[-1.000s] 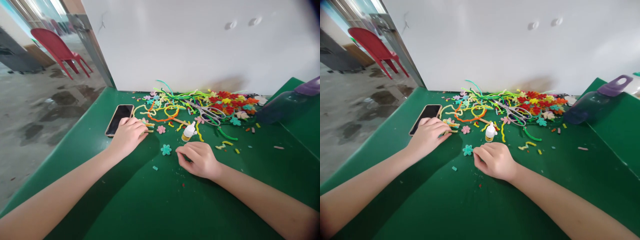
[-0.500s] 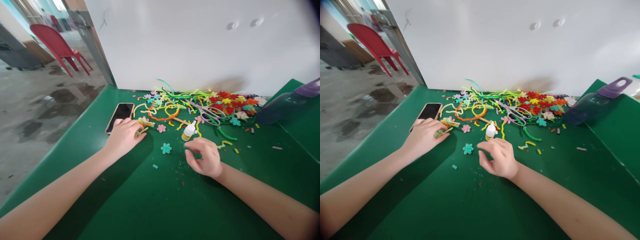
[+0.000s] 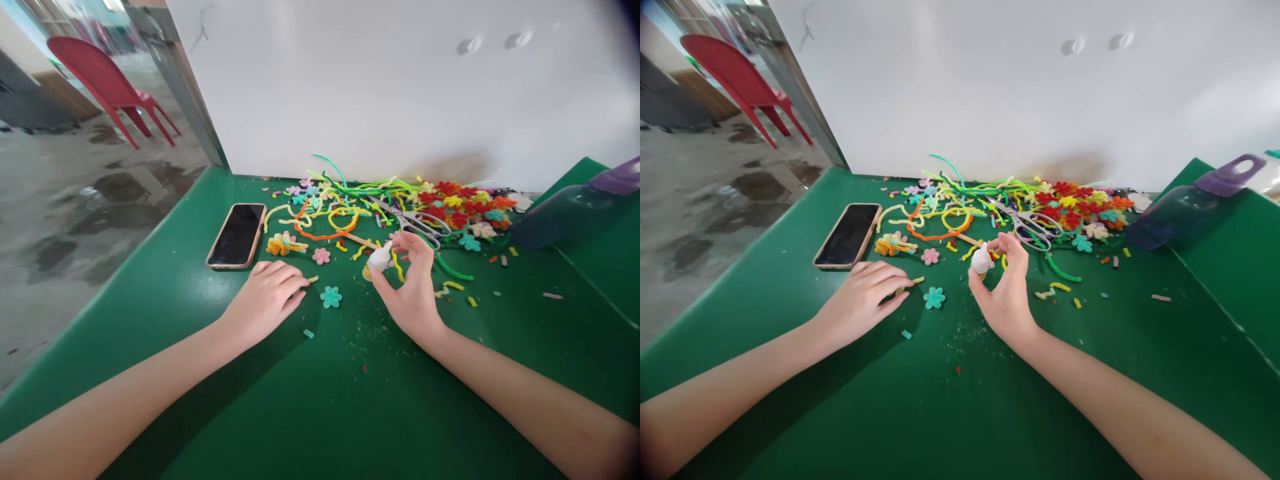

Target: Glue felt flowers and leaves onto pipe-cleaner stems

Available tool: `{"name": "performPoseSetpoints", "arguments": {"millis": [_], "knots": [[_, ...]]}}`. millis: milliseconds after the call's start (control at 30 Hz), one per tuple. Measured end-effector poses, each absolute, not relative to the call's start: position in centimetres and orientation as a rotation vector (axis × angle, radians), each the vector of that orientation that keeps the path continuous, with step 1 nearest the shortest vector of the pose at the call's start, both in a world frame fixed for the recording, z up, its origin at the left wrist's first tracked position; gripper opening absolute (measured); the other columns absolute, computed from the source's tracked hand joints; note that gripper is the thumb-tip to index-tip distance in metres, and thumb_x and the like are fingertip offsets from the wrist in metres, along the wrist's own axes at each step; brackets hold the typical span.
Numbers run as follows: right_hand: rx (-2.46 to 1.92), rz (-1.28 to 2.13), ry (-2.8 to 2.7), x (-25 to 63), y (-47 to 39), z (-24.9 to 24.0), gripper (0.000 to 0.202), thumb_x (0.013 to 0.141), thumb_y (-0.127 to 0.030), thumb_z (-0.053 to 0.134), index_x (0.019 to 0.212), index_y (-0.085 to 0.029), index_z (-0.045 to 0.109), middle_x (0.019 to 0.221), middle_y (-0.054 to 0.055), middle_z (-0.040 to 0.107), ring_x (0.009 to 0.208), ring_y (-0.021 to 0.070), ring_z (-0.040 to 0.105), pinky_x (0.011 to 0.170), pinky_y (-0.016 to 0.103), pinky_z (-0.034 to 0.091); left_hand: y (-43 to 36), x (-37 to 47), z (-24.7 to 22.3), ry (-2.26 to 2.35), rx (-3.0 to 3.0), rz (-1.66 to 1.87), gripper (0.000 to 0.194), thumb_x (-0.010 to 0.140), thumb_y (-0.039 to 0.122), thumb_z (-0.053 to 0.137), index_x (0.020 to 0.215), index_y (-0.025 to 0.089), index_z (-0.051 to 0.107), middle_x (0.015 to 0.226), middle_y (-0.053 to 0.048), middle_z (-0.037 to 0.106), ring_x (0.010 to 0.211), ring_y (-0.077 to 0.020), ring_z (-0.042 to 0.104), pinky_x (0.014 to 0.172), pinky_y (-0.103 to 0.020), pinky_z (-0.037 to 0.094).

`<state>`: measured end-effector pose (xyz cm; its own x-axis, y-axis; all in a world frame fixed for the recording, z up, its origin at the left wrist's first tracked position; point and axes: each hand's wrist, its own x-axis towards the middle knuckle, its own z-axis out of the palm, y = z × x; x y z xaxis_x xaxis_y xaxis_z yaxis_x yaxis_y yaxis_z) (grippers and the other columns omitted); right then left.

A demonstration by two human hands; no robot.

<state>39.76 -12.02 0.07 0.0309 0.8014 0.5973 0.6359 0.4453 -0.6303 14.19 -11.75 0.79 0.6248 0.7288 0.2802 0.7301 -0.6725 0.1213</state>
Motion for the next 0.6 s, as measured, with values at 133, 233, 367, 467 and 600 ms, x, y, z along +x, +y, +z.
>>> {"name": "performPoseSetpoints", "arguments": {"millis": [133, 233, 367, 467, 600], "knots": [[-1.364, 0.273, -1.686, 39.9, -11.9, -0.8, 0.059, 0.079, -0.025, 0.063, 0.130, -0.022, 0.032, 0.119, 0.013, 0.050, 0.108, 0.0265, 0.053, 0.092, 0.049, 0.044, -11.1, 14.7, 0.7, -1.225, -2.847, -0.492, 0.017, 0.094, 0.022, 0.050, 0.098, 0.019, 0.066, 0.096, -0.004, 0.069, 0.090, -0.0200, 0.059, 0.081, -0.037, 0.037], [-1.457, 0.334, -1.722, 40.2, -11.7, -1.0, 0.045, 0.082, -0.028, 0.062, 0.123, -0.022, 0.043, 0.112, 0.013, 0.058, 0.100, 0.0268, 0.058, 0.088, 0.049, 0.046, -10.7, 15.2, 0.6, -1.211, -2.851, -0.499, 0.018, 0.094, 0.022, 0.049, 0.100, 0.019, 0.065, 0.097, -0.004, 0.069, 0.090, -0.0202, 0.060, 0.081, -0.037, 0.038], [-1.367, 0.386, -1.709, 40.3, -11.7, -0.5, 0.030, 0.088, -0.030, 0.057, 0.117, -0.024, 0.052, 0.116, 0.010, 0.062, 0.109, 0.0271, 0.057, 0.093, 0.049, 0.045, -10.6, 15.4, 0.4, -1.209, -2.811, -0.618, 0.015, 0.093, 0.021, 0.051, 0.099, 0.019, 0.064, 0.101, -0.004, 0.069, 0.091, -0.0196, 0.061, 0.082, -0.037, 0.038], [-1.154, 0.511, -1.632, 40.0, -12.0, -0.1, 0.042, 0.092, -0.028, 0.050, 0.132, -0.025, 0.038, 0.124, 0.013, 0.057, 0.109, 0.0236, 0.059, 0.092, 0.045, 0.048, -10.4, 15.0, 0.3, -1.206, -2.756, -0.727, 0.011, 0.091, 0.019, 0.052, 0.094, 0.020, 0.064, 0.099, -0.002, 0.070, 0.089, -0.0187, 0.062, 0.081, -0.037, 0.039], [-1.151, 0.684, -1.593, 39.6, -12.3, 0.1, 0.050, 0.084, -0.028, 0.064, 0.125, -0.026, 0.036, 0.103, 0.010, 0.066, 0.081, 0.0198, 0.067, 0.068, 0.035, 0.056, -10.2, 14.4, 0.2, -1.227, -2.746, -0.752, 0.011, 0.090, 0.020, 0.054, 0.094, 0.021, 0.064, 0.097, -0.002, 0.070, 0.092, -0.0195, 0.061, 0.082, -0.038, 0.040]]}}
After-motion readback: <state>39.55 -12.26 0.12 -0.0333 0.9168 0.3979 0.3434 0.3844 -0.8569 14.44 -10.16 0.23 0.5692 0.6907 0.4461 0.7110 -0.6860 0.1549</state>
